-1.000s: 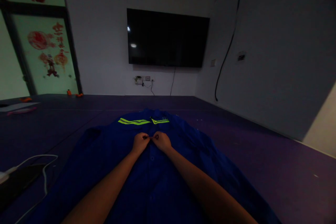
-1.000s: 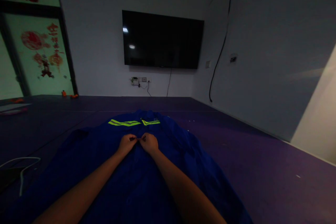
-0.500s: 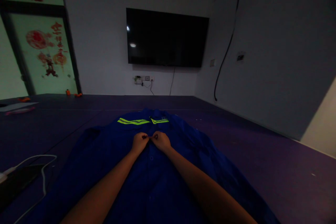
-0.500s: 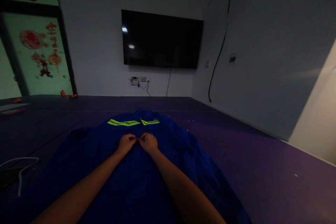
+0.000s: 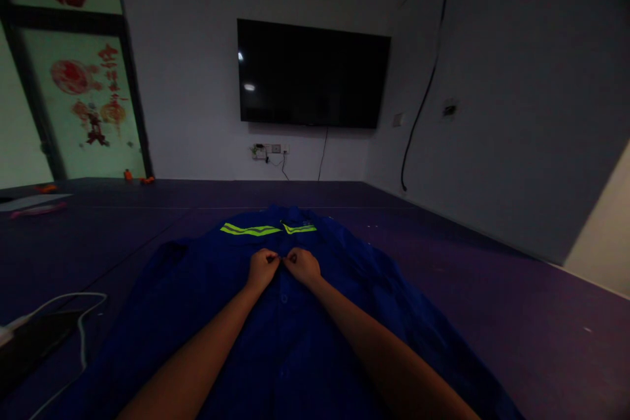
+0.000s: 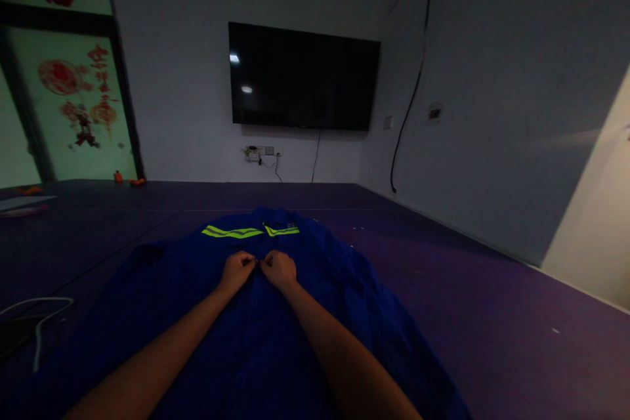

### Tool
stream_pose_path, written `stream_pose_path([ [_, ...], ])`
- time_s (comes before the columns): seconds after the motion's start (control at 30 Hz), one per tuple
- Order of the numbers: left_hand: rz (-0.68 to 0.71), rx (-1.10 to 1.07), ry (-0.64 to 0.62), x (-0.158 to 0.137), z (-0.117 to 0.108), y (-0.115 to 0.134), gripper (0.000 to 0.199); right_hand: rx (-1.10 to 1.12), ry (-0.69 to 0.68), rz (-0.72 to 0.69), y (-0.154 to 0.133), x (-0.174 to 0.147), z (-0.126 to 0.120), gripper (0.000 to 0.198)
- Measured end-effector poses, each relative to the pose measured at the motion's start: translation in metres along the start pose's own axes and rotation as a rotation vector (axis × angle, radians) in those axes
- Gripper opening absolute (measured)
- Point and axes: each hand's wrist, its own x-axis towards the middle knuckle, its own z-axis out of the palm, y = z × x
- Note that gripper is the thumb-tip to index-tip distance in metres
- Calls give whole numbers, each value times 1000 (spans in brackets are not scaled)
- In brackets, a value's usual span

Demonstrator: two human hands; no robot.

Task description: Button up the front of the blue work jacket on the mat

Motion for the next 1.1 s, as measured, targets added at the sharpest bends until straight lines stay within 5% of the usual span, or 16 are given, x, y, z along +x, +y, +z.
stream_pose_path([
  [1.1,135,5,-83,-1,2,4,18,52,13,-6,4,2,5,13],
])
